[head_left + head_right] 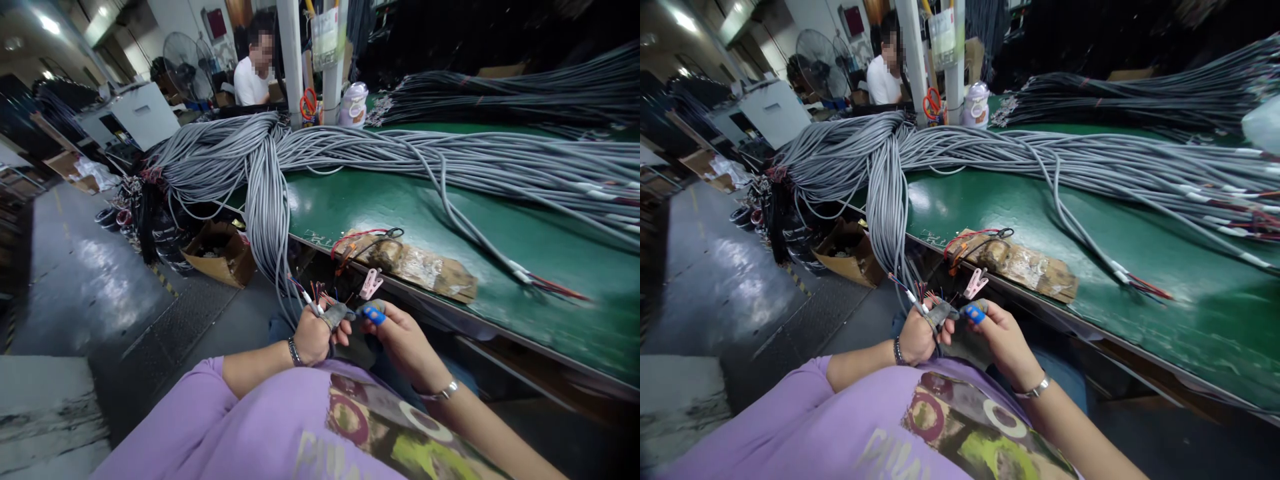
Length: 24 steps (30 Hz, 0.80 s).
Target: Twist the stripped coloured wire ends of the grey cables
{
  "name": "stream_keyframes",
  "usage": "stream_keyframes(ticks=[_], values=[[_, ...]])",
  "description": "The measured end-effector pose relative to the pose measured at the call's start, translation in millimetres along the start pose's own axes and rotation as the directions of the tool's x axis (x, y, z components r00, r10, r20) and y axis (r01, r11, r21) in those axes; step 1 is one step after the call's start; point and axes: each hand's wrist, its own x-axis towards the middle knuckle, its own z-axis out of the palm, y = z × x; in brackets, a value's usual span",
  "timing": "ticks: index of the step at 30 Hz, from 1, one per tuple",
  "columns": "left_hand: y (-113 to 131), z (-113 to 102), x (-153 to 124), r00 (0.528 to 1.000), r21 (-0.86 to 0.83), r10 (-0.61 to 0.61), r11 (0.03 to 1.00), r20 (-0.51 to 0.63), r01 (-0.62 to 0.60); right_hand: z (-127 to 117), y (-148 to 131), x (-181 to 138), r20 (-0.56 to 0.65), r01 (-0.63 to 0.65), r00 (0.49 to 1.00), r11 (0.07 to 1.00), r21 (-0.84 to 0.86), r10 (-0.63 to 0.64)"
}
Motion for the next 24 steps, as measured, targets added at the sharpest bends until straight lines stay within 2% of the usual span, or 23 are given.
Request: stream_keyframes(ticks=[4,7,9,12,14,15,17,20,24], values=[[10.8,2.8,-3.8,0.993,-0.034,-0.036,0.999,0.110,0.040,-8.1,-3.8,12.6,0.037,-0.142,0.990,0.956,0.255,0.137],[16.2,7.6,-3.0,0.976,-0.002,-0.083,0.996,0.200,0.085,-6.9,-12.0,23.1,0.126,-0.190,0.979,0.949,0.252,0.163],[17.8,9.9,-0.5,0.963,0.012,-0.111,0.994,0.244,0.111,-3.3,-16.1,26.2,0.133,-0.120,0.986,0.978,0.171,0.098],[18.5,10.1,4.4,0.946,0.014,-0.149,0.988,0.289,0.152,1.8,-17.0,26.2,-0.043,0.072,0.996,0.997,-0.022,-0.073],[19.1,8.8,7.2,0.940,0.012,-0.166,0.985,0.297,0.171,3.6,-14.9,26.3,-0.133,0.126,0.982,0.989,-0.079,-0.135],[19.6,8.1,8.1,0.940,0.015,-0.171,0.985,0.296,0.174,4.1,-13.8,27.2,-0.133,0.110,0.984,0.993,-0.052,-0.116],[20.4,7.1,9.3,0.938,0.034,-0.179,0.984,0.297,0.176,5.0,-12.0,30.3,-0.070,0.004,0.998,0.996,0.091,0.002],[19.9,7.1,10.8,0.937,0.060,-0.175,0.985,0.301,0.164,6.3,-11.4,36.2,0.036,-0.158,0.987,0.936,0.313,0.155],[14.9,8.3,14.0,0.934,0.086,-0.165,0.986,0.316,0.145,8.2,-12.3,39.3,0.051,-0.202,0.978,0.870,0.451,0.200]])
